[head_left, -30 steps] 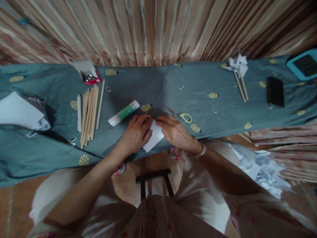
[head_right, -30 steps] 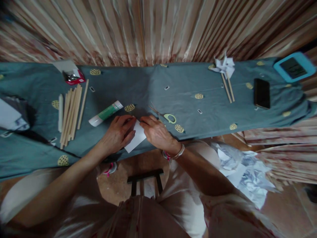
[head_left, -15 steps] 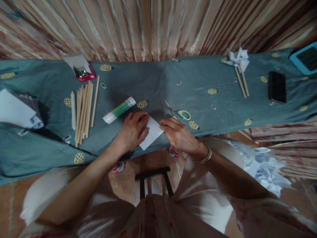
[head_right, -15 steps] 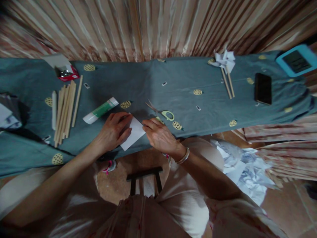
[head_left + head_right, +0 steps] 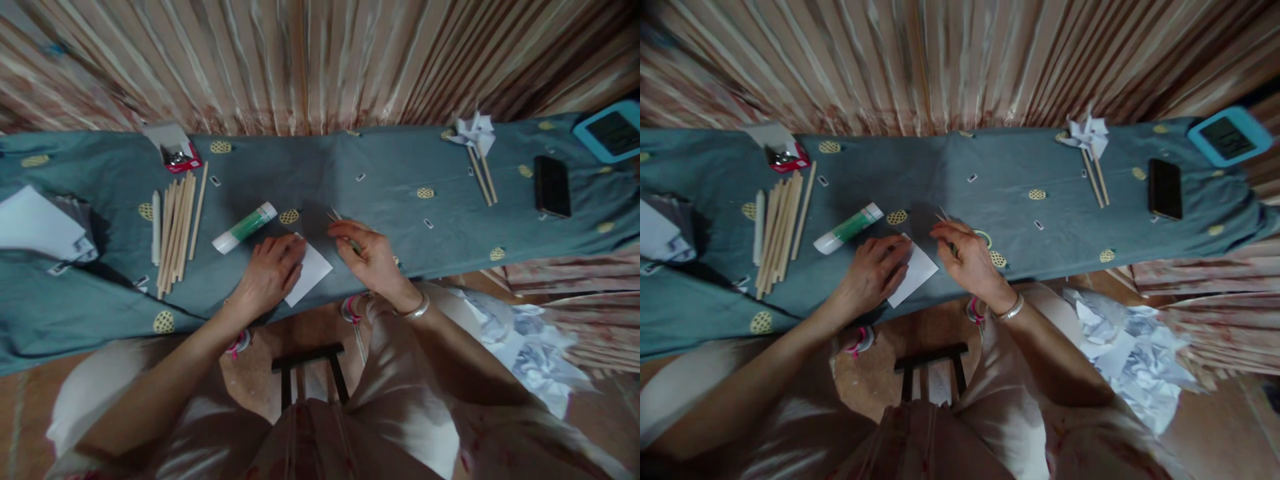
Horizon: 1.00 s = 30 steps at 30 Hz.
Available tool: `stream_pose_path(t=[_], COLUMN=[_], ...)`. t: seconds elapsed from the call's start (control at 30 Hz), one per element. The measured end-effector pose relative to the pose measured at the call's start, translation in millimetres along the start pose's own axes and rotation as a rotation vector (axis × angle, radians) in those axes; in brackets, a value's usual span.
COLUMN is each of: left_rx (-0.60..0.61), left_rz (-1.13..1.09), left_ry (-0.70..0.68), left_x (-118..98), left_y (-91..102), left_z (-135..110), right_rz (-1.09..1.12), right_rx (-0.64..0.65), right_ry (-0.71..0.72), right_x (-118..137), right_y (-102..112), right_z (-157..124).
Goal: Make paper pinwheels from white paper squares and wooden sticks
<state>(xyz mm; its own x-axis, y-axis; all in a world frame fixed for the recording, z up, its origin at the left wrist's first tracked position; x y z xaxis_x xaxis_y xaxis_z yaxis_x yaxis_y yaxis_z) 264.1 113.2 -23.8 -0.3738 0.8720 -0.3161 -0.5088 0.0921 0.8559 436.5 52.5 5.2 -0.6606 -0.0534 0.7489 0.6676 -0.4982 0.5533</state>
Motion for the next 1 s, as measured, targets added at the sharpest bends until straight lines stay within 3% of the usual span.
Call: stream_pose_path(t=[0.17,0.33,0.57,0.9,1.0], left_rx=[-0.022,-0.012,0.002,-0.019,-0.016], left_rz=[-0.057,-0.06,-0.099,-0.075,-0.094], left_ry=[-0.089,-0.108,-0.091,-0.115,-0.101], left_x=[-17,-20,-19,-19,-19], left_y=[4.2,3.6,2.5,0.8,2.3], left_z=[-8,-10,-10,-11,-11], right_rz=[-0.033,-0.153,-0.222,-0.354,-0.395], right_rx=[0.144,0.272,0.318,0.372,0.33], right_ry=[0.013,0.164,0.223,0.149,0.138], right_x=[-6,-1,5,4,3], right_y=[-32,-53,-61,-72,-75], right_z=[26,32,41,58,61])
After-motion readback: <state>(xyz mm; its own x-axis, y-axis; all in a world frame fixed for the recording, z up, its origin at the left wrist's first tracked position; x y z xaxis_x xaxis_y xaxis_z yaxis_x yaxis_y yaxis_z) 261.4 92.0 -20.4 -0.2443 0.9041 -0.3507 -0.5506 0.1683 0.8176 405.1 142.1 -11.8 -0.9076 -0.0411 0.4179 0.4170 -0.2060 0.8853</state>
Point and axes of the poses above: each hand's wrist, its own z-axis towards the middle knuckle, its own y-axis out of the back of the hand, x = y × z, the point moved 6 cm from there along z, towards the middle knuckle, and after that the axes turned 13 degrees about -x, right-handed, at the moved point
